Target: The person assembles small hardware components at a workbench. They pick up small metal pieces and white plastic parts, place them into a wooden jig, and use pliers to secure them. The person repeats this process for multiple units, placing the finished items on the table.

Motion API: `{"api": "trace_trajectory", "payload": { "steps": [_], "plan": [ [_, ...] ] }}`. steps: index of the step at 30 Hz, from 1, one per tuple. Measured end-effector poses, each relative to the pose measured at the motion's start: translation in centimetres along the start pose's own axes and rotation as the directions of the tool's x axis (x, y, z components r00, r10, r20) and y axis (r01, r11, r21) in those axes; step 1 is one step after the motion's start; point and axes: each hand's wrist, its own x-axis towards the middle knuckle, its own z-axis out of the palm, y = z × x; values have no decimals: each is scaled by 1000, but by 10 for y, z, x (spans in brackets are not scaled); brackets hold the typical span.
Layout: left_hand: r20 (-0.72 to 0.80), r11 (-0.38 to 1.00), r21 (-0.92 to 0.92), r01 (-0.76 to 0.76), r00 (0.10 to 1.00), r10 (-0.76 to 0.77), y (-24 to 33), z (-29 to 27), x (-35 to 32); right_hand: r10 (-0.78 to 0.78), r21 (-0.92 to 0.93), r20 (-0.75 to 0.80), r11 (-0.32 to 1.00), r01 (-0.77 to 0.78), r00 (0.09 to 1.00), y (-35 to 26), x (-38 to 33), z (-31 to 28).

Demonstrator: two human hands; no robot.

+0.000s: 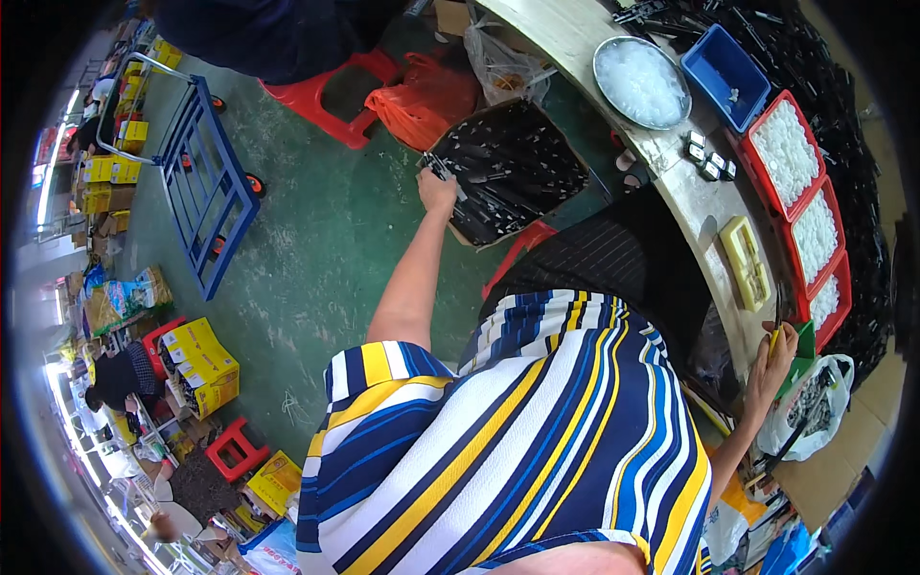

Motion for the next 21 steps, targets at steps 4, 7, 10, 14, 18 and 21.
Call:
{"api": "trace_trajectory", "payload": {
  "steps": [4, 7, 10, 14, 18, 21],
  "plan": [
    [-27, 998, -53, -18, 1000, 16, -13, 4, 5, 16, -10, -23, 1000, -16, 1000, 13, 6, 0],
    [-52, 996, -44, -82, 996, 79, -25, 10, -10, 37, 19, -61, 999, -36, 997, 18, 12, 2],
    [-80, 994, -73, -86, 994, 80, -27, 15, -10, -4, -121, -33, 993, 0, 999, 26, 20, 3],
    [-55, 997, -67, -48, 998, 44, -9, 2, -2, -105, -312, -13, 945, 96, 994, 35, 28, 16],
    [-52, 998, 23, -54, 997, 56, -15, -5, -7, -71, -401, 13, 913, 70, 997, 39, 29, 27],
    [-54, 991, 84, -101, 993, 106, -18, -12, -17, -45, -328, 32, 943, 53, 998, 23, 31, 25]
  ]
}}
